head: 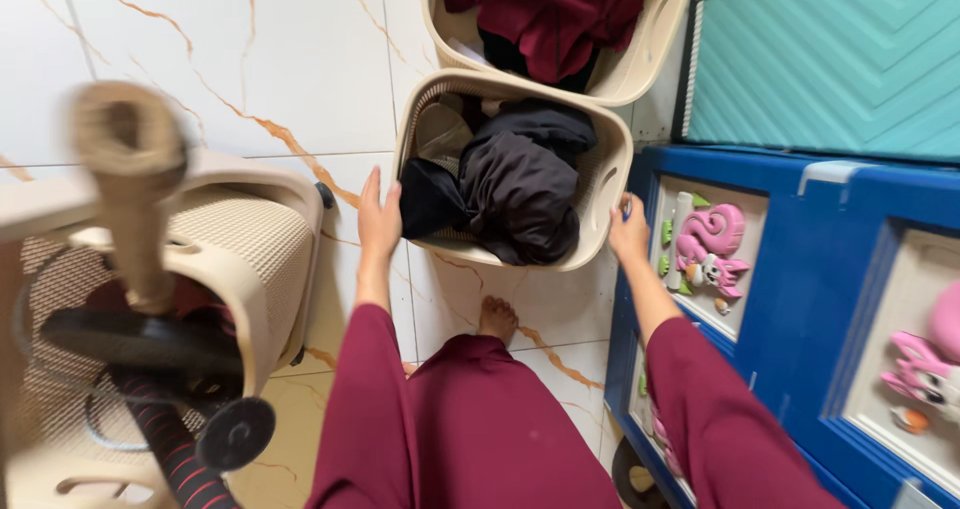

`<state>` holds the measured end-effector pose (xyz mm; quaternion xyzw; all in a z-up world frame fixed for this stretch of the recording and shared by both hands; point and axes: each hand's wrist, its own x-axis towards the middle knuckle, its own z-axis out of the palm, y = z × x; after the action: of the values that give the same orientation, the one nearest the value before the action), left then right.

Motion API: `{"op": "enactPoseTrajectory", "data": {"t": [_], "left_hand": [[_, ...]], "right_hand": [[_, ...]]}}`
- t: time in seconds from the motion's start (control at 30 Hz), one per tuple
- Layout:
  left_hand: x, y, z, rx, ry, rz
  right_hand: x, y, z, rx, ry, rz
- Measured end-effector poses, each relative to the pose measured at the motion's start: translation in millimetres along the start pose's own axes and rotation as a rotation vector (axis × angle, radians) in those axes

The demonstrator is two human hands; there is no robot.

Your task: The person removes three fabric bins from a beige rolling storage cart and places them on the floor. They then use a screwdriver to loosen and remove the top tray from the cart frame, placing it on the floor as well. The person continues to adjust the remaining frame components.

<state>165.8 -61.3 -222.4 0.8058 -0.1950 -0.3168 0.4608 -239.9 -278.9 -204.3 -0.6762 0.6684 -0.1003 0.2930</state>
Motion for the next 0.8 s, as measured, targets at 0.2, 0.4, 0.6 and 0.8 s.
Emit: {"op": "enactPoseTrajectory", "data": {"t": [0.2,0.4,0.6,0.8], "left_hand": [[-152.3,-10.8,-30.1,0.029,0.15,-0.062],[-310.1,-19.7,-98.5,-0.434,0.448,-0.534],[-388.3,-71.8,-218.8,-0.38,1.468,-0.523],[-358.5,-104.6,-315.4,-0.313,1.068,-0.416]], "right_hand": [[-106.7,-69.4,-37.7,-0.099,-0.077,0.061],[-199.3,-166.5,-27.2,-0.097,-0.272,-0.276],[-230.9,-310.5,51.5,0.231,-0.383,-0.327],[-249.1,-435.8,128.1,0.37,-0.484,-0.722]]}}
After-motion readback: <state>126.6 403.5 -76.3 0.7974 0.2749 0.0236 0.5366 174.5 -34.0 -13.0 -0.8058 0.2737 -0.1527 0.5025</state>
